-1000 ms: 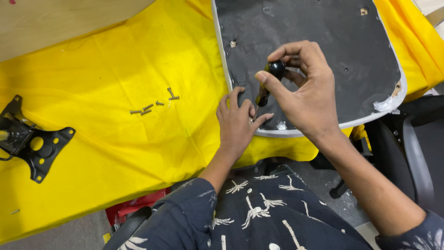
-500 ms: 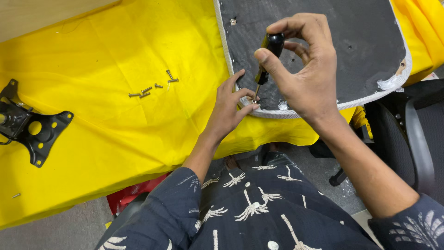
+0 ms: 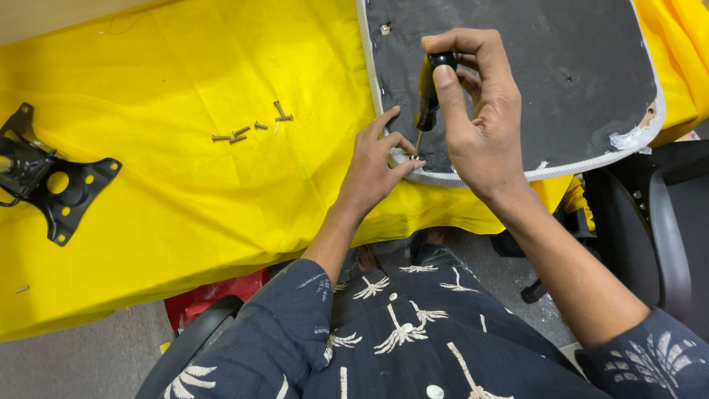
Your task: The person uses a screwdriver to fasten screws into the underside of a chair seat. They pick up screws from a yellow cloth and tighten them into the seat frame, then smooth the surface with their hands.
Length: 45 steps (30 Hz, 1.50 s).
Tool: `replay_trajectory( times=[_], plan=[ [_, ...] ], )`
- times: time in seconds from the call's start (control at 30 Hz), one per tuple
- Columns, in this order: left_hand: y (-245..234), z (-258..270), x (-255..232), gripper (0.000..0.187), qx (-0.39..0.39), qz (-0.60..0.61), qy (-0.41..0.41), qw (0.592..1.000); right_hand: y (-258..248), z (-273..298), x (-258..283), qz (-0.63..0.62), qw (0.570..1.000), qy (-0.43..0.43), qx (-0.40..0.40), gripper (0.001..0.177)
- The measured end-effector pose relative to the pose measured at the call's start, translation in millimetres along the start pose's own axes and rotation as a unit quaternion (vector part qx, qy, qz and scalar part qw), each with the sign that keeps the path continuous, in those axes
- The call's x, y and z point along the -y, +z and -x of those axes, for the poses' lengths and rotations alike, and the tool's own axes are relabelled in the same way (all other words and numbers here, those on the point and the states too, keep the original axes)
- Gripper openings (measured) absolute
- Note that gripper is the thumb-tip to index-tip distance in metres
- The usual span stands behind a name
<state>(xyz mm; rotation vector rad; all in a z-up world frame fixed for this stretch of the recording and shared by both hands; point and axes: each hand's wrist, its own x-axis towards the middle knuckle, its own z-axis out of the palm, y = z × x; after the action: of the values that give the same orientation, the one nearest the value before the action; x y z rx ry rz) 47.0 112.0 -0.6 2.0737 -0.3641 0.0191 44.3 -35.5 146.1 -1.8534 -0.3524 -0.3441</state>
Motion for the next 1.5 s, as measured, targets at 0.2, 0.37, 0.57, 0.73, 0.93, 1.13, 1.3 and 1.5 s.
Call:
replay_trajectory(
  times=[0.2,0.37,0.57,0.73,0.93,1.13,1.3,1.5],
  plan=[
    [-4.9,1.8,2.8,0.024,0.017,0.018,0.018,1.0,-0.5,2.4,-6.6,0.012,0.999,-0.052,-0.001,0.02],
    [-3.8,0.3,2.6,0.025,0.016,0.023,0.006,1.0,-0.8,1.2,1.1,-0.001,1.0,-0.016,0.008,0.017],
    [-0.2,1.3,4.5,0.025,0.016,0.024,0.001,1.0,-6.1,2.8,6.8,-0.005,1.0,-0.024,0.004,0.014],
    [0.9,1.8,4.9,0.025,0.013,0.028,-0.004,1.0,-9.1,0.5,1.5,0.046,0.998,-0.042,-0.002,0.026],
    [8.0,3.5,-1.2,0.026,-0.01,0.033,-0.024,0.999,-10.5,0.1,12.2,-0.017,1.0,0.006,-0.001,0.025],
    [11.9,3.5,-4.9,0.03,-0.018,0.03,-0.047,0.998,-15.7,3.4,2.2,0.038,0.998,-0.047,-0.004,0.024],
    [10.4,1.6,-8.7,0.03,-0.022,0.022,-0.046,0.998,-20.4,-8.2,-12.4,0.007,0.999,-0.028,0.021,0.031],
    [22.2,2.6,-11.0,0.039,-0.058,0.019,-0.063,0.996,-34.7,-15.9,-7.2,-0.05,0.994,-0.013,0.101,0.019]
  ],
)
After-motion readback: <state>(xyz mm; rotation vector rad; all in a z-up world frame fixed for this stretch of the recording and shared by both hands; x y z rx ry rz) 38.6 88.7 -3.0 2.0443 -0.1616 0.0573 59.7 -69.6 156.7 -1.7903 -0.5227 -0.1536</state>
